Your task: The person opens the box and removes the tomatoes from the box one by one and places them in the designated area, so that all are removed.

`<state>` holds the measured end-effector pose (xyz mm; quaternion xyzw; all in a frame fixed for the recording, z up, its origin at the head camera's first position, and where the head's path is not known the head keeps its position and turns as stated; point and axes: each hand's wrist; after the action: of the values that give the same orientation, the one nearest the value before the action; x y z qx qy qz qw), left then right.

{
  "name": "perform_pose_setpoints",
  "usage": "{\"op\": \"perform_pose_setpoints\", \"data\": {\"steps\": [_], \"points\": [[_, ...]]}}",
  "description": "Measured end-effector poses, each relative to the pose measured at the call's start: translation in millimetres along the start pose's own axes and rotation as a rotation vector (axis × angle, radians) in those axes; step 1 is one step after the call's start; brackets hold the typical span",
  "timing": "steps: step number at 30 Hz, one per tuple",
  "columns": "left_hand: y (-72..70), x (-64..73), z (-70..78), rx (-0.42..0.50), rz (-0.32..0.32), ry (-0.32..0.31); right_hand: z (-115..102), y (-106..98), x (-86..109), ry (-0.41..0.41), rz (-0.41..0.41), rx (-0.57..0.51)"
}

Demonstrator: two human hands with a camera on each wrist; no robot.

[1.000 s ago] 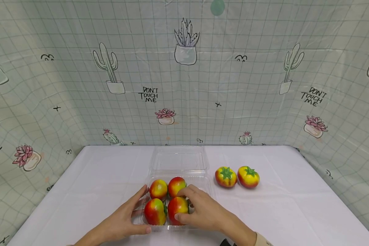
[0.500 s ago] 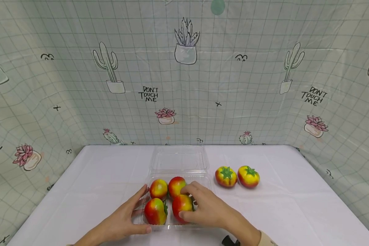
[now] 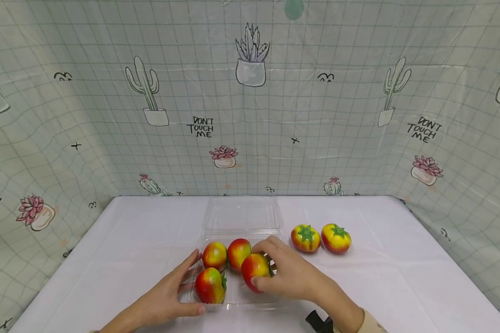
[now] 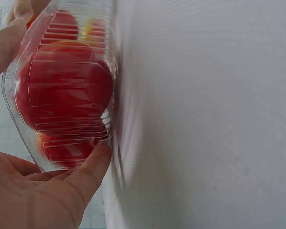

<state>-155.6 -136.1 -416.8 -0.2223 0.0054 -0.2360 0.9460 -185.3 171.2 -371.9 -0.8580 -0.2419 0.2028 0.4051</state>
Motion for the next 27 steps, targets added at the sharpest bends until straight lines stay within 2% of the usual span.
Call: {"op": "perform_pose_setpoints", "data": {"steps": [13,21,27], "points": [[-0.3,0.2,0.3,0.003,-0.002,0.009,4,-13,1.3,-0.038,0.116,0.031],[-0.6,-0.5,0.4,-0.001,-0.002,-0.010,9,-19,1.7,-0.019,0.159,0.015],[0.0,-0.5,1.1,0.007,-0.001,-0.017,12,-22,1.3,0.010,0.178,0.059]]}}
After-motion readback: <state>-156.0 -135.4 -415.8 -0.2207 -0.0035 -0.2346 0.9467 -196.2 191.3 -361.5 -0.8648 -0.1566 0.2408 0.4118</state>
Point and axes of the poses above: each hand's wrist, its own x-axis away from the middle knuckle, its own y-axis out of the palm, z = x × y, and after that the axes turned 1 degree about -z, right-handed
